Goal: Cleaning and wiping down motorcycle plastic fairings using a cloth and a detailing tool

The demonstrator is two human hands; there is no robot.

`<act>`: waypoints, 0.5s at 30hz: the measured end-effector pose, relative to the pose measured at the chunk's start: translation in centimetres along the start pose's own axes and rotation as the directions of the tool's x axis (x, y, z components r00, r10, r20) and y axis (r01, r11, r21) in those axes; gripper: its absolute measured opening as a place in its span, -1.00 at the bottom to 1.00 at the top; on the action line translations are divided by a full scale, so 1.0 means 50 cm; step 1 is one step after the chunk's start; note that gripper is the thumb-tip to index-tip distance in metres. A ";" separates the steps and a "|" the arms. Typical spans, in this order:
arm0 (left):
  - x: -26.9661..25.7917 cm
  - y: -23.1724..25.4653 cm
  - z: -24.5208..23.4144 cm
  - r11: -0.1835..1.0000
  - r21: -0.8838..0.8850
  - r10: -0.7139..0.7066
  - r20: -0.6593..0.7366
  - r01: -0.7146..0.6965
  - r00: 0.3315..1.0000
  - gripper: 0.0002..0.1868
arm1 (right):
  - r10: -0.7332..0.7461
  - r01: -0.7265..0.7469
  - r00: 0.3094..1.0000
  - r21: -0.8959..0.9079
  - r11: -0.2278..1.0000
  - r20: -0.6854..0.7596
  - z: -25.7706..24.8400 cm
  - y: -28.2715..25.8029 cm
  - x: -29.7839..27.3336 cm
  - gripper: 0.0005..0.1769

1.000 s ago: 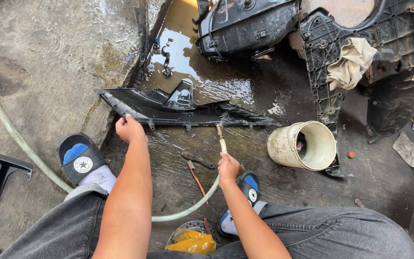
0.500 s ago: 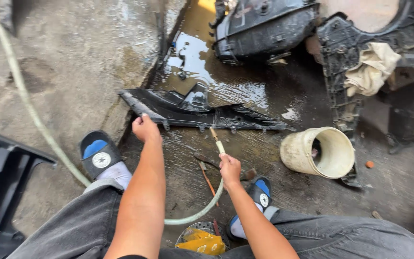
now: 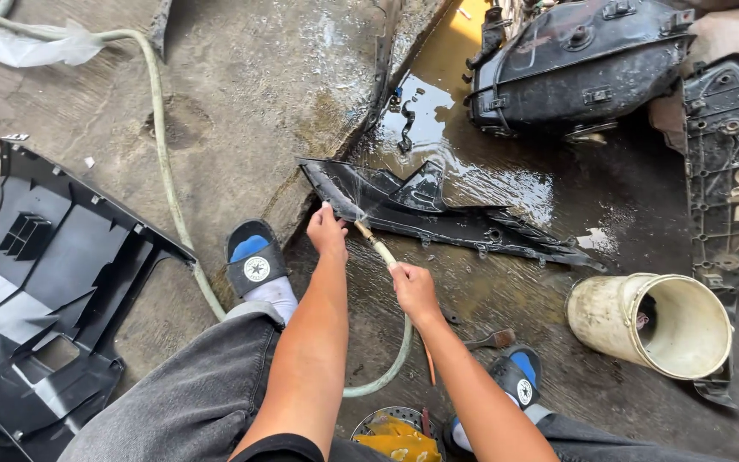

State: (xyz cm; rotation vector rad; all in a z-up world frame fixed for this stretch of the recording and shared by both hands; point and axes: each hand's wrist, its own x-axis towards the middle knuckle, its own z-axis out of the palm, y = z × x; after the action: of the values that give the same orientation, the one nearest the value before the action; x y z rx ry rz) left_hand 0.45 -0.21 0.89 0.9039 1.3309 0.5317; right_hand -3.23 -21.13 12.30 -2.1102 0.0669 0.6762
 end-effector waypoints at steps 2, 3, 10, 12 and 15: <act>0.006 -0.008 -0.002 1.000 0.010 -0.012 0.022 0.012 1.000 -0.56 | -0.019 0.019 0.999 0.002 1.000 0.029 -0.006 -0.016 -0.005 -0.52; 0.014 -0.015 -0.002 1.000 0.019 -0.004 0.002 0.004 1.000 -0.59 | 0.015 -0.015 1.000 0.003 1.000 0.005 -0.009 -0.017 -0.011 -0.52; 0.061 -0.098 0.029 0.937 0.223 0.320 -0.245 -0.268 0.915 -0.60 | 0.284 -0.234 0.871 0.169 0.957 -0.401 -0.130 0.088 -0.030 -0.64; 0.021 -0.075 0.025 0.941 0.255 0.290 -0.263 -0.224 0.920 -0.59 | 0.375 -0.304 0.777 0.221 0.927 -0.506 -0.173 0.158 -0.013 -0.66; -0.009 -0.046 0.018 0.929 0.308 0.308 -0.333 -0.206 0.891 -0.61 | 0.503 -0.374 0.600 0.337 0.864 -0.622 -0.230 0.212 0.005 -0.65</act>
State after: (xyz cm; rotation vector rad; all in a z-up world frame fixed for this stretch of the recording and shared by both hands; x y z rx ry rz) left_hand 0.85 -2.07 -0.72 1.2588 1.6675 0.7774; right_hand -1.02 -36.37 9.49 -2.0687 1.0754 0.0830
